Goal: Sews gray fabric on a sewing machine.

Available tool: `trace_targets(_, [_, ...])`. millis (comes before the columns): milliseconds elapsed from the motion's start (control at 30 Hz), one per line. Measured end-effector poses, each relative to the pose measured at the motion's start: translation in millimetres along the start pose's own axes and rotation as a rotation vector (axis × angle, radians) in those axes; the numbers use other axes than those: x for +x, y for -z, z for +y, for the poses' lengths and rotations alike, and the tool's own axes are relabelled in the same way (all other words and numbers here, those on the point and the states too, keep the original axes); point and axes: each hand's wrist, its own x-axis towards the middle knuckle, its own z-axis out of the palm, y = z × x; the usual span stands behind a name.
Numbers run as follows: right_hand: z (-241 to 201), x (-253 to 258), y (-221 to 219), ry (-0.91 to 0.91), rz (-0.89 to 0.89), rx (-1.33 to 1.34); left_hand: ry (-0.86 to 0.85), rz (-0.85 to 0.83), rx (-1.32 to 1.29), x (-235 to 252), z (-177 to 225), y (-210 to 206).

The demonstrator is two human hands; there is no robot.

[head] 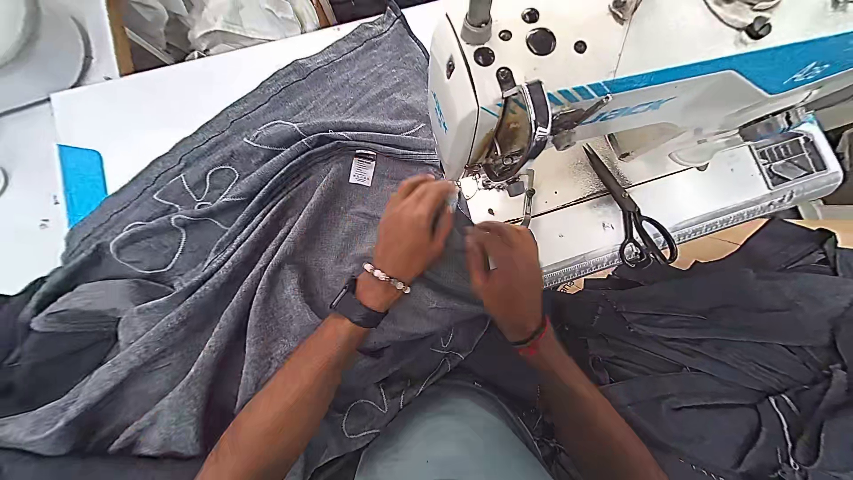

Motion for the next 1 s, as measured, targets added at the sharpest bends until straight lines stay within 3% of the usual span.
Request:
trace_targets(67, [25.1,14.0,24.8,-0.031,0.023,0.007,-0.129,-0.025,0.122,-4.1,-17.7,-18.6])
trace_targets(200, [65.5,40.0,41.5,-0.030,-0.098,-0.045,-0.239,-0.104,0.144,-5.0,-36.0,-8.0])
trace_targets(267, [58.0,46.3,30.6,0.050,-0.142,-0.043,-0.244,-0.115,0.126,-2.4,-38.8,-4.9])
trace_targets(467, [18.6,37.7,-9.7,0.222,0.041,-0.012,-0.277,-0.154,0.118,3.5,-46.4,-1.0])
trace_targets(600, [13.9,18.3,-9.4,0.323,-0.032,-0.024,-0.388,-0.190,0.113,16.2,-68.3,3.3])
trace_targets(833, [9.8,8.6,-17.8,0.205,0.115,-0.146,-0.429,-0.169,0.161,23.4,-64.6,3.0])
trace_targets(933, [11.2,10.2,-14.0,0.097,0.138,-0.066,-0.310,-0.138,0.181,8.8,-37.1,-7.1])
trace_targets(1000, [10.9,19.2,-8.7,-0.072,0.080,-0.051,-0.195,-0.129,0.253,-4.4,-21.0,-16.0])
